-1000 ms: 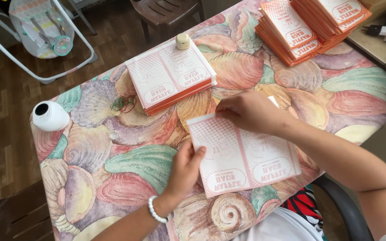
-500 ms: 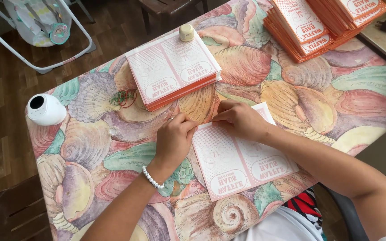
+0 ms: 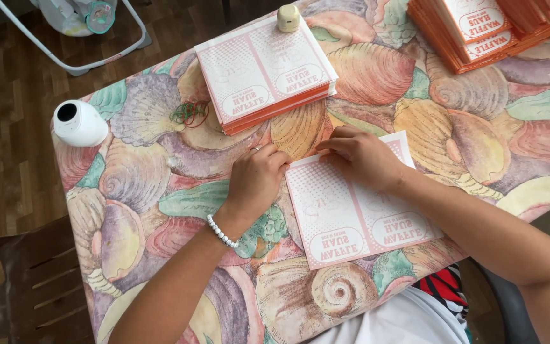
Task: Manually folding flat paper sheets into Waffle Haus branded bags and organizing them into stacks.
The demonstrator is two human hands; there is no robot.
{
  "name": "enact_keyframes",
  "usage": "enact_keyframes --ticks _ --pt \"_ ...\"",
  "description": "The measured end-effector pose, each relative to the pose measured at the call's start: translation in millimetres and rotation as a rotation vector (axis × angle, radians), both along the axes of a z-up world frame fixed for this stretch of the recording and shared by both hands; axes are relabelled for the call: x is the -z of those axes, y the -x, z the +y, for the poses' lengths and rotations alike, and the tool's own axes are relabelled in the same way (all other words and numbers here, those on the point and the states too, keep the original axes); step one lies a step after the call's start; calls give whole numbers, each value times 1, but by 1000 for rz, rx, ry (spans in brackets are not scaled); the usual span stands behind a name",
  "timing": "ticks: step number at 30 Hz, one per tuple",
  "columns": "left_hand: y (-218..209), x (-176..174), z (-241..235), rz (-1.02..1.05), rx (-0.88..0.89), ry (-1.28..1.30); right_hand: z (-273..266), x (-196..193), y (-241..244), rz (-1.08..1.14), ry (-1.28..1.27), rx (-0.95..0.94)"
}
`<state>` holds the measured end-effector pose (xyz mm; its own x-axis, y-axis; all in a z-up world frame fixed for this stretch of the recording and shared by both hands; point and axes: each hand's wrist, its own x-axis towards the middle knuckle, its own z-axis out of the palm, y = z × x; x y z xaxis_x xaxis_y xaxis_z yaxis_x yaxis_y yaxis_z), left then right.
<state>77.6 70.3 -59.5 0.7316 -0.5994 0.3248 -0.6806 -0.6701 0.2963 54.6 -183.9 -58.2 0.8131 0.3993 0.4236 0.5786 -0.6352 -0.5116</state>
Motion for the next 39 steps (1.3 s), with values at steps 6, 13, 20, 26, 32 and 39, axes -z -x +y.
enact_keyframes --ticks 6,13,20,26,32,39 --pt "-3 9 2 -150 63 -26 -10 -12 2 -117 229 -8" --pt "-12 3 8 -123 159 36 -11 -30 2 -86 357 -25" --pt "-8 -24 7 -142 273 27 -9 -49 6 -57 457 -119" --pt "-3 -43 3 -195 375 -36 -11 -42 12 -220 599 -186" --pt "-2 -38 -1 -369 448 -119 -9 -47 13 -256 719 -229" --pt "-2 -29 -2 -384 449 -231 -1 -58 13 -215 863 -291"
